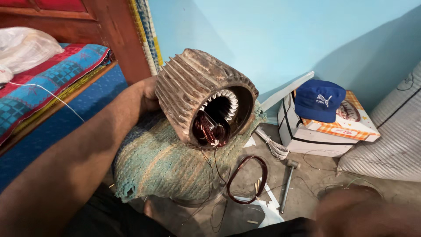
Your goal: The person winds copper wire into the slots of a motor stator, inserts white insulating paper between windings, and uses a wooden stick and hammer to pack and secure the coils.
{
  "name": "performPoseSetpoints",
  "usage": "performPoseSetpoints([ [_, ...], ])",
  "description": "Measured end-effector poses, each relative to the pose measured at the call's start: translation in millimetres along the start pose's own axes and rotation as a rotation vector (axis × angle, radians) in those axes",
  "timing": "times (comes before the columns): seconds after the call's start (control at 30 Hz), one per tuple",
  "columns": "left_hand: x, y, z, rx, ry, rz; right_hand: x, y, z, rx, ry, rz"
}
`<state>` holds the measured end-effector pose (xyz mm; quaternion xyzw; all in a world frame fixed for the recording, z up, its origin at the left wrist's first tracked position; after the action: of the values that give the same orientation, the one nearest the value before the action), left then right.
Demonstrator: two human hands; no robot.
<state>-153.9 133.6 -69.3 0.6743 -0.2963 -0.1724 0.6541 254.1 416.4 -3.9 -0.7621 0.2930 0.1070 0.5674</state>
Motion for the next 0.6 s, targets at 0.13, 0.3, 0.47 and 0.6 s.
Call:
performPoseSetpoints([
  [0.13, -1.7, -3.1, 2.8, 0.133, 0.022, 0.034, -24.7, -68.5, -20.8, 0.309, -0.002, 0.136],
  [0.3, 0.9, 3.7, -13.0, 0.159, -0.11, -0.023, -50.1, -63.8, -93.0, 0.677, -0.02, 0.024],
  [0.47, 8.5, 9.3, -18.8, 0.097, -0.089, -0.018, -75.7, -38.1, -139.2, 0.775, -0.132, 0.018],
  [0.6, 13.1, 14.8, -26.3, 0.079, -0.115, -0.02, -83.4, -39.5, -157.6, 0.828, -0.262, 0.194],
])
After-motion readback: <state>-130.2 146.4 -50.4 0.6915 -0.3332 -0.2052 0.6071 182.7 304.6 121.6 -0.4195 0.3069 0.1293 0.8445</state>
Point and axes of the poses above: each hand's wrist, its own x-axis away from the middle knuckle, its own z-axis out of the back of the hand, y = z × x, the point moved 9 cm from there along -x, towards the middle knuckle, and after that the axes turned 8 degrees about -z, right-handed, at the moved point
